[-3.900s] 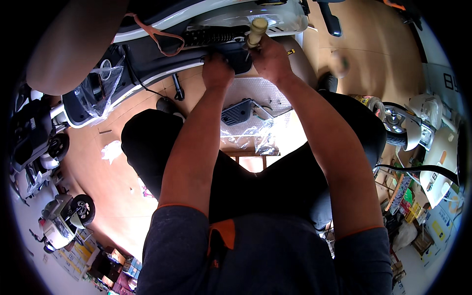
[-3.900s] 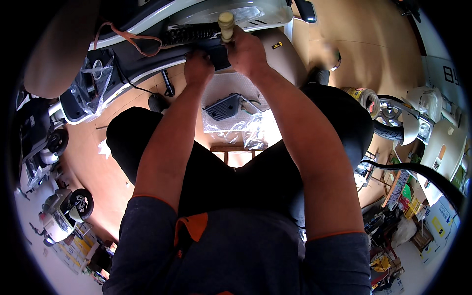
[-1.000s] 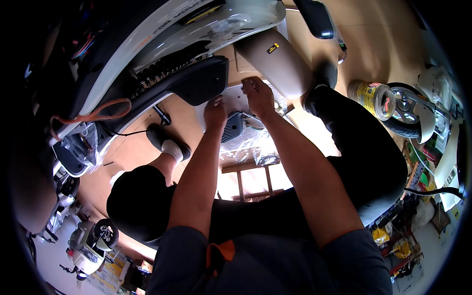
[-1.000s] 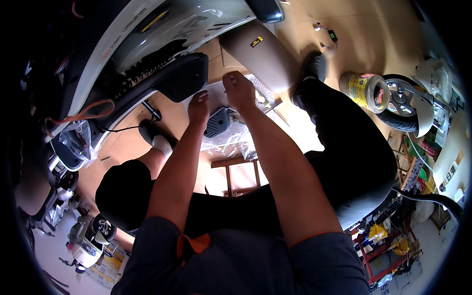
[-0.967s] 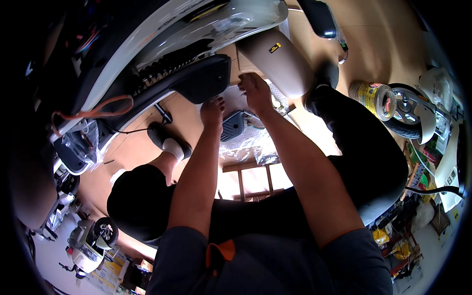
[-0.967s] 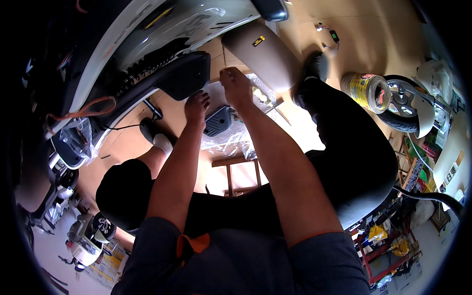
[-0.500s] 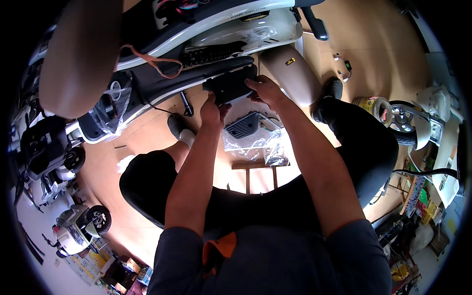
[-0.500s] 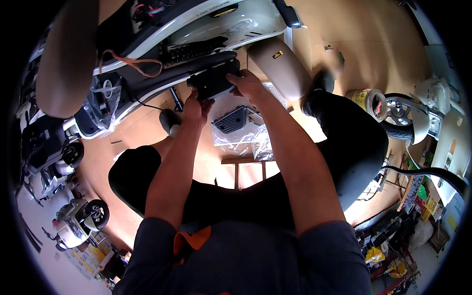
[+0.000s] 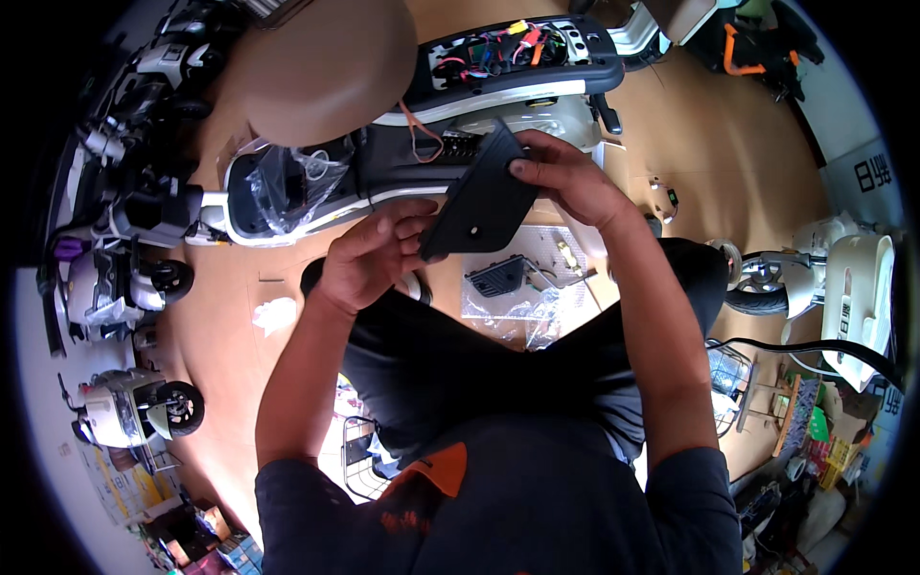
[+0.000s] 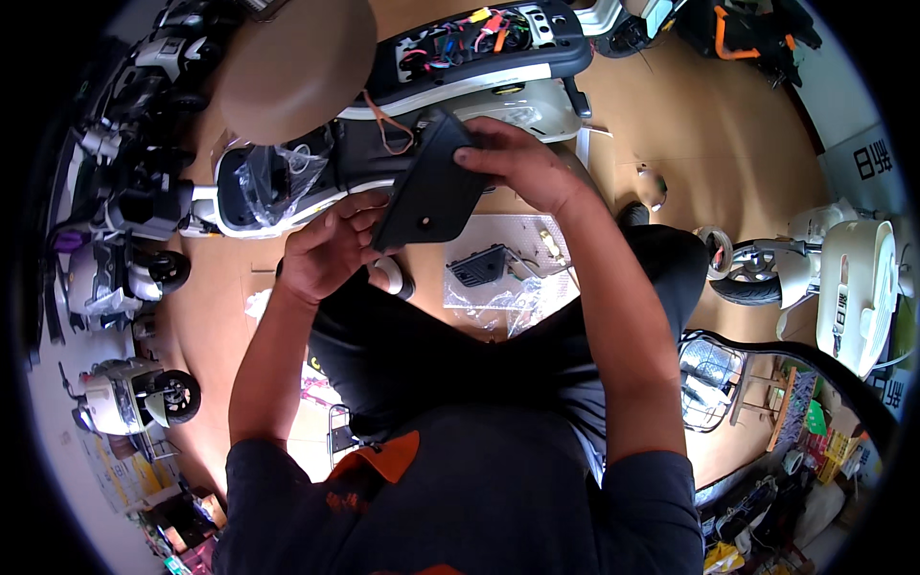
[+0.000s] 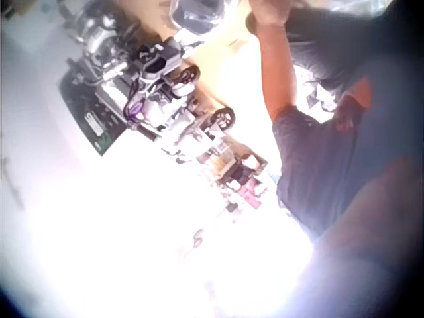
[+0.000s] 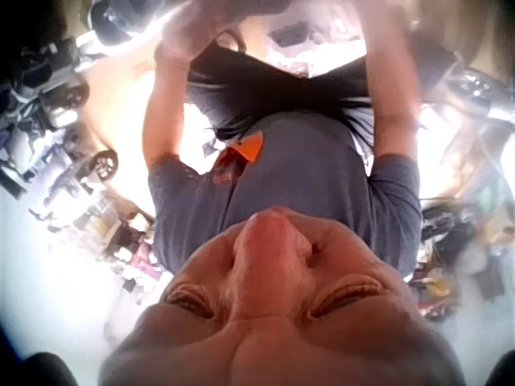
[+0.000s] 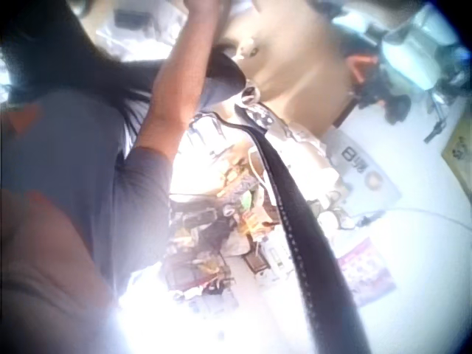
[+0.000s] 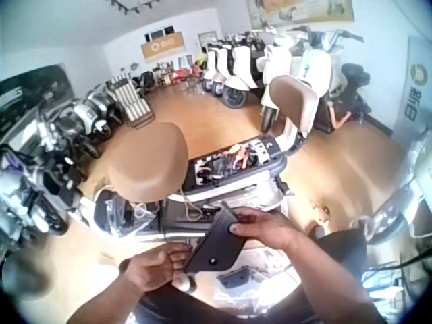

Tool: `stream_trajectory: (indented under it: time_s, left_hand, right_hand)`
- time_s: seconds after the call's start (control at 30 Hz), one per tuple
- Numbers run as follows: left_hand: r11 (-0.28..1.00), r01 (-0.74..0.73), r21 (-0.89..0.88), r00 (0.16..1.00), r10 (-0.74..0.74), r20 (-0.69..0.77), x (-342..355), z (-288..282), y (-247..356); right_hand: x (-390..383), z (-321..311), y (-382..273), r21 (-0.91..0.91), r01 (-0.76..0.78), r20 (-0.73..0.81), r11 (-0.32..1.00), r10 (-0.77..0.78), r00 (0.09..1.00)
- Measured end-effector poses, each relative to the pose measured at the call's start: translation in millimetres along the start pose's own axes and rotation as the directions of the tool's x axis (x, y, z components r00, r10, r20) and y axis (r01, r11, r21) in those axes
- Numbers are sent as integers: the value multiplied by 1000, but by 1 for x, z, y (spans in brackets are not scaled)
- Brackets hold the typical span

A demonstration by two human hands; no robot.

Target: The person sits on the floor and uses a screwdriver to remove screws from a black plastic cover on a scooter. They then use red scissors to trim a small part of the cover.

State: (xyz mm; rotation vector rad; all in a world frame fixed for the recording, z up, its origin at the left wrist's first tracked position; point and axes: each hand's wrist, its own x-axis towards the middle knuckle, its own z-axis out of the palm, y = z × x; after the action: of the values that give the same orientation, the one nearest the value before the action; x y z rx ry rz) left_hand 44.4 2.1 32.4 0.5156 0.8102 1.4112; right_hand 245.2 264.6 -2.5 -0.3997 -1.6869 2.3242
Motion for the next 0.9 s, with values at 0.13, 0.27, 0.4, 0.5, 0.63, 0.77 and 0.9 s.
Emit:
stream_trajectory:
  time_s: [0.13,0.27,0.4,0.5,0.63,0.77,0.9]
  left_hand:
    - [824,119,554,986,-35,-160,-41,33,0]
    - [399,218,891,937,168,-305,-64,17,0]
    - [-288,-107,952,817,520,249,-75,-45,-3]
    - [-428,-189,884,810,441,386,-70,-68,-11]
    - [-342,-208,916,862,379,338,-56,-83,-5]
    - [-235,-177,956,891,375,257,-35,-97,2]
    - [-95,-180,979,931,304,200,-34,-100,13]
  right_hand:
    - [-20,72,-35,-214,103,138,971,-74,988]
    - [-35,98,-37,-833,195,-12,517,-370,929]
    - [-80,47,-6,-973,38,-32,227,-295,955]
    - [-125,10,5,-982,-54,-19,-180,-193,981]
    - [-134,-7,8,-999,38,42,-21,-224,974]
    - [-97,-14,10,-994,7,-18,106,-234,972]
    - [-81,-28,-5,-973,85,65,214,-101,993]
